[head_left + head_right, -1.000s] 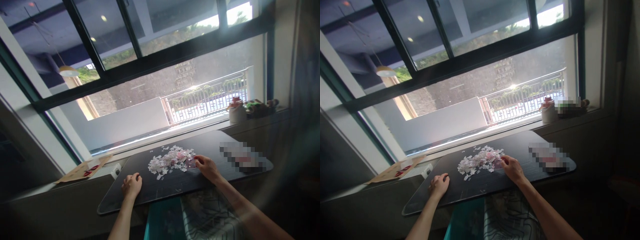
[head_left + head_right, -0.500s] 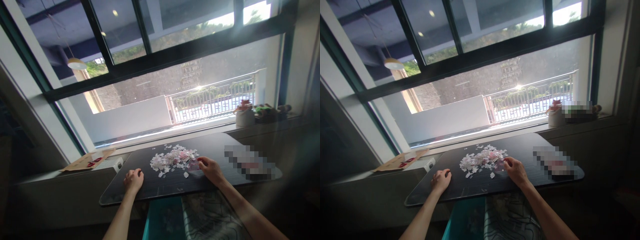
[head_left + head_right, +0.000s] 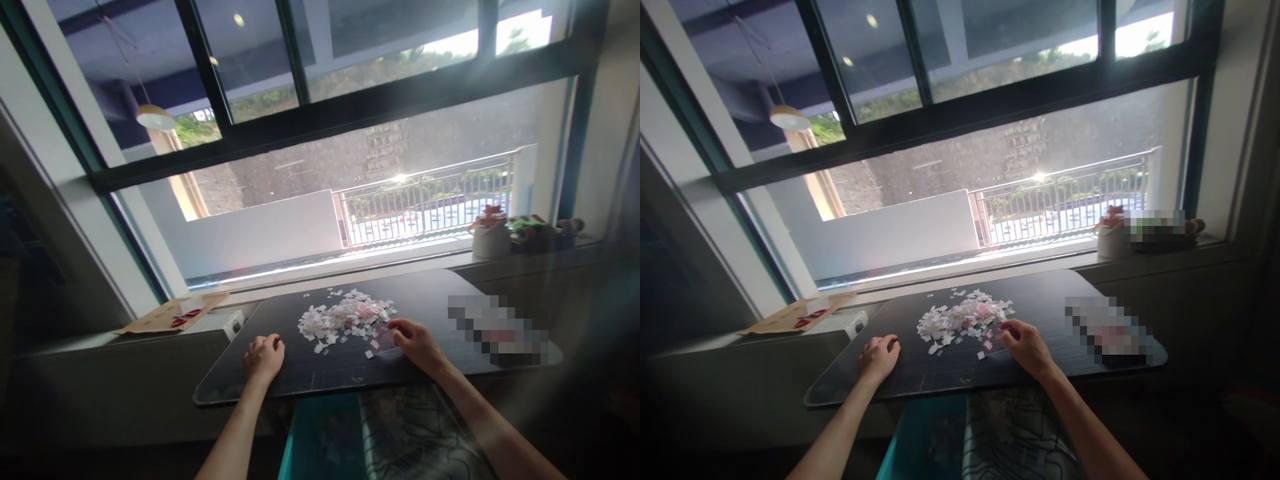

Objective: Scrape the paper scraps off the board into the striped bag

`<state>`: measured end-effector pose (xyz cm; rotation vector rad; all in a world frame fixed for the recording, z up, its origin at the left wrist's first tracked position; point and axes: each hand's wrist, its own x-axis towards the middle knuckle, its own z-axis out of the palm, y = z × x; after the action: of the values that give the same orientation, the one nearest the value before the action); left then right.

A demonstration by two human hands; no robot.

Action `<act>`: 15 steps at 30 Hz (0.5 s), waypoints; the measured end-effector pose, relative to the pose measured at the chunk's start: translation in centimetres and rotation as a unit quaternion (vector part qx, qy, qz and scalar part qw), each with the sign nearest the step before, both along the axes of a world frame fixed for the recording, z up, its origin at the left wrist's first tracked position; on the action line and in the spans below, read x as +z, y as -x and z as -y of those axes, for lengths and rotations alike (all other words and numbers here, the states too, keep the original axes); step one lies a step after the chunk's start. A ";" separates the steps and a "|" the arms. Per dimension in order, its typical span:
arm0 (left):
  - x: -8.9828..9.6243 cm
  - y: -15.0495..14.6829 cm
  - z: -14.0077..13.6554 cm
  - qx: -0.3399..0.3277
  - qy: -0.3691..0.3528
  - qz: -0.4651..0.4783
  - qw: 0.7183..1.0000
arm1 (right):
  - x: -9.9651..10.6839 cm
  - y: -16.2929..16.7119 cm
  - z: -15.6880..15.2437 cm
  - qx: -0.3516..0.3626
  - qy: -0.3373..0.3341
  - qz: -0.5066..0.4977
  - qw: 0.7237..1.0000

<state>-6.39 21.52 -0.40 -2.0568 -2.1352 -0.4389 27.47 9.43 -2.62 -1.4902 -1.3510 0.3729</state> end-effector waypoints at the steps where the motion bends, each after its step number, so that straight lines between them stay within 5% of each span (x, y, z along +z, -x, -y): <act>1: 0.0 0.0 0.0 0.000 -0.001 0.000 1.000 | 0.0 0.0 0.0 0.008 0.000 -0.001 1.000; 15: -0.1 -0.1 0.1 0.001 -0.009 -0.005 1.000 | 0.1 0.1 0.0 0.045 0.002 -0.021 0.999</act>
<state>-6.26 21.42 -0.48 -2.0431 -2.1190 -0.4437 27.33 9.39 -2.57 -1.4197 -1.3887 0.4609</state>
